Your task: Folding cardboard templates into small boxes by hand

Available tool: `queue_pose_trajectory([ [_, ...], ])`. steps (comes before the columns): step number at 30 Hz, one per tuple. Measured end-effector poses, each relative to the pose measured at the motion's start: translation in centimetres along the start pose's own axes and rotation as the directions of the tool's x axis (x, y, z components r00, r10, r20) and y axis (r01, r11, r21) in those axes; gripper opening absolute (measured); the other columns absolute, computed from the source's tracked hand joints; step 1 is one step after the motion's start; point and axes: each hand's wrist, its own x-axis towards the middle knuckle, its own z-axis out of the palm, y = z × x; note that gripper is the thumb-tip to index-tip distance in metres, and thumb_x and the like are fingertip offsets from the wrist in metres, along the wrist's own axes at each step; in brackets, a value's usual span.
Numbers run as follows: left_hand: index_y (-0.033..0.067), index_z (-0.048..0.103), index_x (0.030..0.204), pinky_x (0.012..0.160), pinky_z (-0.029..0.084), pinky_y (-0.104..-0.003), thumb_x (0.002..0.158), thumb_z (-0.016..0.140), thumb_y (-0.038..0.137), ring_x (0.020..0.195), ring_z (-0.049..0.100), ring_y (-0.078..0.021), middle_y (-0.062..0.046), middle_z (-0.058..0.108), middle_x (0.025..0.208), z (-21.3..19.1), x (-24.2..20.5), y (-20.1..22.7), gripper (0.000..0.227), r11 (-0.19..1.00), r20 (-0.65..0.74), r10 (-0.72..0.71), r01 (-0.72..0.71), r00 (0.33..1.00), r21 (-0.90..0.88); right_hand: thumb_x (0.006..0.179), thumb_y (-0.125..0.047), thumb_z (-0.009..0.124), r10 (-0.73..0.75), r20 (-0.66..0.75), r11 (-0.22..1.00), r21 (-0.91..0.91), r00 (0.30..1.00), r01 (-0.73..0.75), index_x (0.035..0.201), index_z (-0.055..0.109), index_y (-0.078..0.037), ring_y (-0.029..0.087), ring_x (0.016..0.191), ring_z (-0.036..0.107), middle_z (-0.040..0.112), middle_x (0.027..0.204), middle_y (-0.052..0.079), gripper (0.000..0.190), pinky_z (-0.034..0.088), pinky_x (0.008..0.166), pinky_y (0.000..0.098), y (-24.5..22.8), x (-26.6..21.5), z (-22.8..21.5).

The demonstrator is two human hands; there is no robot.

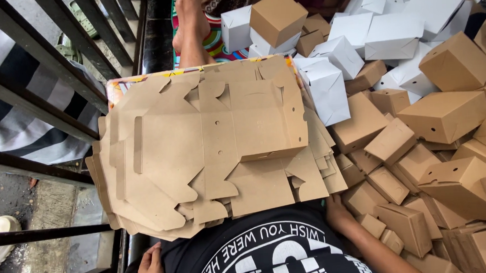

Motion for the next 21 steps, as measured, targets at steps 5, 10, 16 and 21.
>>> queue_pose_trajectory([
  [5, 0.0054, 0.075, 0.123, 0.103, 0.043, -0.026, 0.1, 0.063, 0.02, 0.114, 0.062, -0.0148, -0.01, 0.074, 0.121, -0.3, -0.1, 0.7, 0.03, 0.999, 0.03, -0.046, 0.045, 0.998, 0.011, 0.092, -0.061, 0.044, 0.035, -0.222, 0.973, 0.229, 0.974, 0.017, 0.155, 0.041, -0.033, 0.046, 0.135, 0.029, 0.033, 0.159, 0.017, 0.069, 0.022, 0.121, 0.0457, 6.7, 12.4, 5.9],
  [10, 0.0045, 0.074, 0.122, 0.104, 0.042, -0.026, 0.1, 0.064, 0.021, 0.113, 0.062, -0.0147, -0.011, 0.074, 0.119, 0.0, 0.3, 0.1, 0.029, 1.0, 0.039, 0.001, 0.0, 0.999, -0.023, 0.09, -0.046, 0.056, 0.33, -0.351, 0.898, 0.402, 0.877, -0.177, 0.153, 0.041, -0.02, 0.048, 0.131, 0.04, 0.038, 0.15, 0.021, 0.069, 0.035, 0.111, 0.0537, 1.9, 11.2, 4.7],
  [16, 0.032, 0.071, 0.126, 0.094, 0.05, -0.049, 0.094, 0.063, 0.028, 0.106, 0.062, -0.0378, -0.009, 0.07, 0.116, -1.1, 0.1, -2.0, 0.033, 0.607, -0.029, 0.545, -0.37, 0.838, 0.703, 0.077, -0.056, 0.063, 0.453, -0.25, 0.778, 0.581, 0.856, -0.242, 0.157, 0.029, -0.023, 0.051, 0.134, 0.045, 0.036, 0.15, 0.022, 0.093, 0.034, 0.115, 0.0489, -1.2, 6.8, 3.4],
  [21, 0.0533, 0.029, 0.153, 0.117, 0.032, -0.059, 0.088, 0.04, 0.034, 0.134, 0.04, -0.0236, 0.012, 0.029, 0.165, -1.6, 3.1, -6.0, 0.069, 0.0, 0.262, 0.505, -0.303, 0.822, 0.953, 0.099, -0.045, 0.037, 0.04, -0.122, 0.801, -0.589, 0.992, -0.105, 0.16, 0.003, -0.042, 0.05, 0.156, -0.015, -0.011, 0.172, 0.011, 0.069, 0.015, 0.122, 0.059, 7.7, 14.1, 9.9],
])
